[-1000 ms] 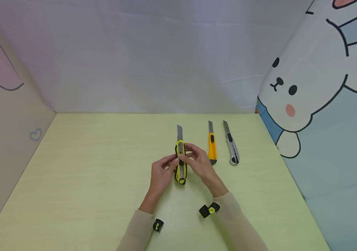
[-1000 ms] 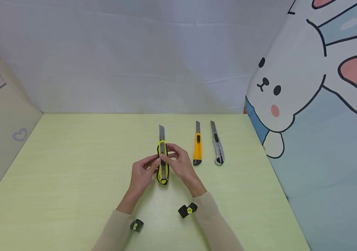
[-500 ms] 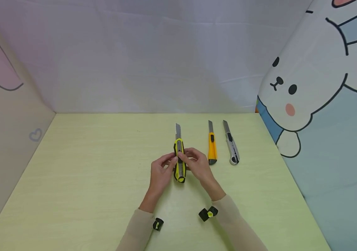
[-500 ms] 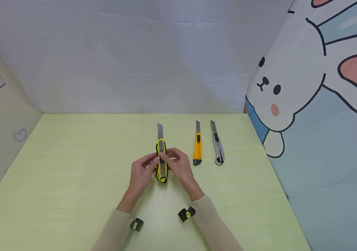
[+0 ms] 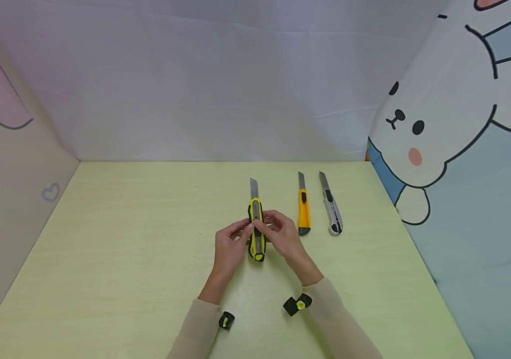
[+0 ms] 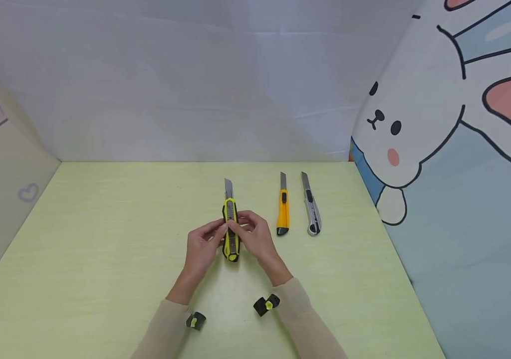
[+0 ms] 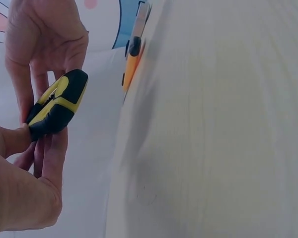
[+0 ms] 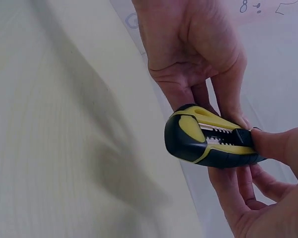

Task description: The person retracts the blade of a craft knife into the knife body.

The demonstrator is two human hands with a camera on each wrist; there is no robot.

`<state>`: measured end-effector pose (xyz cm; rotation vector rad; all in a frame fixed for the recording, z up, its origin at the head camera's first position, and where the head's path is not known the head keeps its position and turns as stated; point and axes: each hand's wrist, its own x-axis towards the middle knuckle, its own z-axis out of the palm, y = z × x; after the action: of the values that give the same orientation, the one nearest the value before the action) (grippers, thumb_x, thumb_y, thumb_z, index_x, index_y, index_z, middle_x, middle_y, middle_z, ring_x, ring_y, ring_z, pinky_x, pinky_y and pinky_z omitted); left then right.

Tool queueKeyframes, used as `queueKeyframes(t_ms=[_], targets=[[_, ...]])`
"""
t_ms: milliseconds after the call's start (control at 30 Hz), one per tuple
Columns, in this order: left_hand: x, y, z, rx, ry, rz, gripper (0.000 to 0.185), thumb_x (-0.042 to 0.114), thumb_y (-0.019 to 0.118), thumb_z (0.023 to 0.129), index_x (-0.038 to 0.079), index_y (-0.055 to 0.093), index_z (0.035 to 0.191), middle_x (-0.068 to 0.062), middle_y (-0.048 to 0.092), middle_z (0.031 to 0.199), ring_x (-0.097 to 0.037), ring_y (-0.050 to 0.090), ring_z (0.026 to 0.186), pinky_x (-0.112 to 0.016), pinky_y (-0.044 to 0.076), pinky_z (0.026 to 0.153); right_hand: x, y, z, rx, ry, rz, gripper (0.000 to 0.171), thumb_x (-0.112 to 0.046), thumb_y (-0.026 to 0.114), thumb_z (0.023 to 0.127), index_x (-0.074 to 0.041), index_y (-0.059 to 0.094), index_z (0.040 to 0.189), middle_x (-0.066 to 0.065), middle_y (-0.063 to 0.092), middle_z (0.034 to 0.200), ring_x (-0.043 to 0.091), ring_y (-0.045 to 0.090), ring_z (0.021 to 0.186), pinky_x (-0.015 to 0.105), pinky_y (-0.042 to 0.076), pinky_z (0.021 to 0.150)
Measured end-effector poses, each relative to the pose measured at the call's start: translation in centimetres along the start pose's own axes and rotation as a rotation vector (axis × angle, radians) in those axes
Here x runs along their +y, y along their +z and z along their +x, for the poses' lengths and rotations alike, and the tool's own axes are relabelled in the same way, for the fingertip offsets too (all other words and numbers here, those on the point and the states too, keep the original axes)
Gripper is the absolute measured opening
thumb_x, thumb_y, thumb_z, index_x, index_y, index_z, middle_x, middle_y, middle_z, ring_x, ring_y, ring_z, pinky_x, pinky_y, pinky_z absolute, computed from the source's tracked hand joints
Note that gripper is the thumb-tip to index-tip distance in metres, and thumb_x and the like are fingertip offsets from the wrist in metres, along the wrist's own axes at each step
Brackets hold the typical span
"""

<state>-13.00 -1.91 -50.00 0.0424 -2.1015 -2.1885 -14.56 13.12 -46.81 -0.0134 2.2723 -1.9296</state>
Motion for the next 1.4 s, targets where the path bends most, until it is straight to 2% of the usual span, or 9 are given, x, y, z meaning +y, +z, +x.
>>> queueKeyframes(t_ms=[133,300,500,700,867,1100,1400], targets=[[0.03,-0.01,0.13,0.002,-0.021,-0.024,0.027,0.011,0.073,0.097,-0.005,0.074,0.119,-0.019,0.072,0.102,-0.013,0.064,0.079,-0.019,0.057,0.069,0.13,0.10,0.01,0.008,-0.011,0.020,0.033,-0.021,0.072,0.098,-0.003,0.067,0.126,0.013,0.066,0.107,0.023,0.065,0.087,0.029,0.059,0.078],[0.06,-0.03,0.12,0.012,-0.086,-0.091,0.029,0.011,0.073,0.097,-0.006,0.073,0.120,-0.018,0.072,0.102,-0.011,0.067,0.079,-0.022,0.060,0.069,0.40,0.30,0.06,0.025,-0.052,0.011,0.031,-0.021,0.072,0.098,-0.003,0.068,0.124,0.013,0.065,0.108,0.025,0.063,0.089,0.024,0.054,0.075],[0.09,-0.10,0.19,0.009,-0.133,-0.130,0.029,0.010,0.073,0.097,-0.005,0.072,0.122,-0.013,0.071,0.100,-0.010,0.068,0.081,-0.023,0.060,0.072,0.71,0.31,0.00,0.009,-0.069,0.018,0.032,-0.021,0.071,0.099,-0.004,0.067,0.126,0.014,0.065,0.113,0.025,0.063,0.094,0.025,0.051,0.079],[0.07,-0.03,0.36,-0.010,-0.107,-0.137,0.029,0.009,0.072,0.097,-0.006,0.072,0.122,-0.013,0.071,0.100,-0.011,0.067,0.080,-0.026,0.061,0.072,0.87,0.11,-0.07,0.001,-0.085,0.009,0.034,-0.023,0.070,0.100,-0.005,0.066,0.129,0.015,0.065,0.117,0.027,0.063,0.097,0.028,0.051,0.083],[0.23,-0.07,0.39,-0.002,-0.121,-0.144,0.029,0.010,0.072,0.097,-0.004,0.072,0.122,-0.013,0.071,0.101,-0.010,0.067,0.080,-0.026,0.061,0.073,0.84,0.08,-0.06,-0.013,-0.087,0.008,0.035,-0.021,0.071,0.100,-0.006,0.064,0.131,0.014,0.064,0.121,0.028,0.062,0.102,0.028,0.051,0.088],[0.23,-0.14,0.40,-0.026,-0.117,-0.135,0.031,0.014,0.073,0.097,-0.002,0.072,0.124,-0.014,0.070,0.103,-0.013,0.067,0.083,-0.027,0.061,0.076,0.80,-0.04,-0.19,-0.012,-0.102,-0.007,0.037,-0.022,0.071,0.100,-0.007,0.063,0.133,0.011,0.064,0.124,0.027,0.062,0.105,0.030,0.052,0.092],[0.46,-0.17,0.42,-0.013,-0.134,-0.129,0.030,0.012,0.073,0.097,-0.002,0.073,0.123,-0.016,0.070,0.105,-0.013,0.066,0.081,-0.028,0.061,0.076,0.87,-0.08,-0.24,-0.028,-0.110,-0.010,0.040,-0.019,0.072,0.099,-0.006,0.062,0.135,0.010,0.064,0.127,0.028,0.061,0.110,0.030,0.052,0.094]])
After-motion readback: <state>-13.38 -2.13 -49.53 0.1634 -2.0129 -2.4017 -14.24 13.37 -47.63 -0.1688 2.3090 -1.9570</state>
